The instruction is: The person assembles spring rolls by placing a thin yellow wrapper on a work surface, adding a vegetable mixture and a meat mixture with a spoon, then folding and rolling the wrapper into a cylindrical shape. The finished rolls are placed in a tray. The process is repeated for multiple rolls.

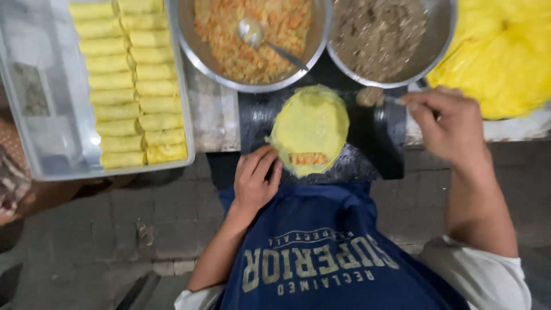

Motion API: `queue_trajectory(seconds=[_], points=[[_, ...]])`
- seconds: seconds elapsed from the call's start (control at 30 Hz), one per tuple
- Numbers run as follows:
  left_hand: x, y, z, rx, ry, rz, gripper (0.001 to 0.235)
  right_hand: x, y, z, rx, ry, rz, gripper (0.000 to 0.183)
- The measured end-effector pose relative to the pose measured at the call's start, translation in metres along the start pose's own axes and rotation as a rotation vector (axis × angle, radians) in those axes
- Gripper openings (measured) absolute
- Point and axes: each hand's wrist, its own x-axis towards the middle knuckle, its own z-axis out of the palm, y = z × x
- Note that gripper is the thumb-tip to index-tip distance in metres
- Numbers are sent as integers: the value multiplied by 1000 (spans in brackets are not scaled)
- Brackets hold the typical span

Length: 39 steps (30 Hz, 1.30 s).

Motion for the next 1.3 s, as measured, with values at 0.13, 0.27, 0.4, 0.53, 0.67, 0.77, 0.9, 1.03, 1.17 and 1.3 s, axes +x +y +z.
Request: queue_trajectory(seconds=[0.13, 0.27, 0.4, 0.53, 0.67, 0.77, 0.9, 1.03, 1.17, 1.3], points=[[7, 3, 3, -134, 6, -75, 22, -27, -11, 53, 135, -50, -51, 14], [12, 4, 15, -126, 94, 78, 16, -47, -18, 105, 159, 2, -129, 17], [25, 13, 19, -28, 65, 163, 18, -55, -25, 117, 86, 39, -145, 16], [28, 17, 24, 50, -5, 217, 19, -61, -30, 123, -2, 84, -146, 16], [28, 19, 31, 120, -24, 236, 20, -65, -35, 126, -31, 130, -178, 14], [24, 19, 34, 139, -38, 237, 16, -65, -37, 128, -75, 169, -198, 13], [27, 21, 23, 60, -68, 199, 13, -70, -30, 125, -160, 201, -218, 12], [20, 15, 24, -58, -105, 117, 15, -75, -29, 117, -267, 246, -250, 14], [23, 16, 17, -92, -119, 64, 14, -81, -31, 103, -335, 286, -261, 14], [20, 9, 24, -115, -97, 18, 13, -82, -32, 95, -373, 309, -263, 12]])
